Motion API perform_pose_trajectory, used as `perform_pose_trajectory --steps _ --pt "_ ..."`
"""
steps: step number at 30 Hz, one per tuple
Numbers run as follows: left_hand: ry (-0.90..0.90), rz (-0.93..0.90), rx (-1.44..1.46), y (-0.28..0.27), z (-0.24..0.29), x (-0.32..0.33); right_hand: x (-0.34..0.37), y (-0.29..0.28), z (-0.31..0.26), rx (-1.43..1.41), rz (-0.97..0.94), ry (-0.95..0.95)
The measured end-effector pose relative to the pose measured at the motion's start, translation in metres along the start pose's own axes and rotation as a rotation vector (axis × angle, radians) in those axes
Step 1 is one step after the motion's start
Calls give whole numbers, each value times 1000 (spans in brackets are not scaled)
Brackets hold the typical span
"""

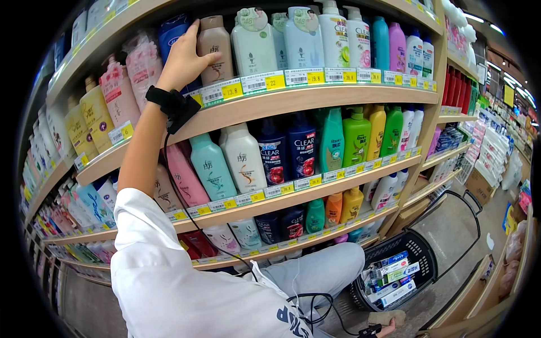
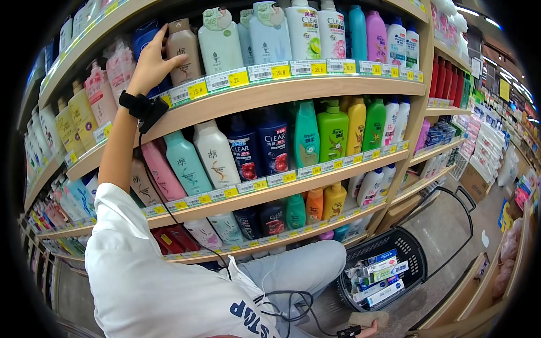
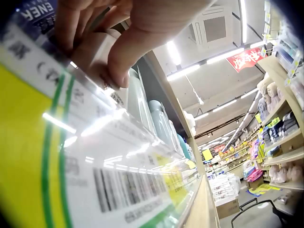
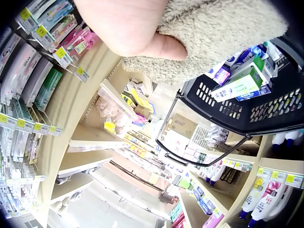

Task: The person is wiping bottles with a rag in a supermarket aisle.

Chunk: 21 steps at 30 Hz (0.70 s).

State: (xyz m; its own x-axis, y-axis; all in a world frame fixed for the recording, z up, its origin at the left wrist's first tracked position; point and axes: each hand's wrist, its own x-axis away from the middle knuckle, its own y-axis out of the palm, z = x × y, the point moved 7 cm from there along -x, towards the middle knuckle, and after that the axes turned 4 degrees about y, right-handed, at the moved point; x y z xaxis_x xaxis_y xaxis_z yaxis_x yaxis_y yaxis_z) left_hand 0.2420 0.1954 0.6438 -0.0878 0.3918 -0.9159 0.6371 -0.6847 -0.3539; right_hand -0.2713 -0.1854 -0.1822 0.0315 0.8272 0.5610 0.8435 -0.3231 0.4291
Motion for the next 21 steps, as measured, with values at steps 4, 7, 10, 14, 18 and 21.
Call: perform_pose_trajectory --steps 4,7,10,14,18,21 --pt "148 90 -243 -10 15 -4 0 -1 2 -5 7 -5" --pt "31 -16 -460 -13 9 -11 0 -3 4 -4 13 -7" --pt "49 -73 -434 -13 -10 -24 0 -5 3 -3 14 -11" --pt "76 -200 -387 -12 -23 -39 1 -4 4 -4 15 -13" --pt "176 -277 -314 -15 -15 -50 0 -5 4 -6 13 -14" --pt "225 -361 -192 -7 -21 -65 0 -6 5 -13 13 -13"
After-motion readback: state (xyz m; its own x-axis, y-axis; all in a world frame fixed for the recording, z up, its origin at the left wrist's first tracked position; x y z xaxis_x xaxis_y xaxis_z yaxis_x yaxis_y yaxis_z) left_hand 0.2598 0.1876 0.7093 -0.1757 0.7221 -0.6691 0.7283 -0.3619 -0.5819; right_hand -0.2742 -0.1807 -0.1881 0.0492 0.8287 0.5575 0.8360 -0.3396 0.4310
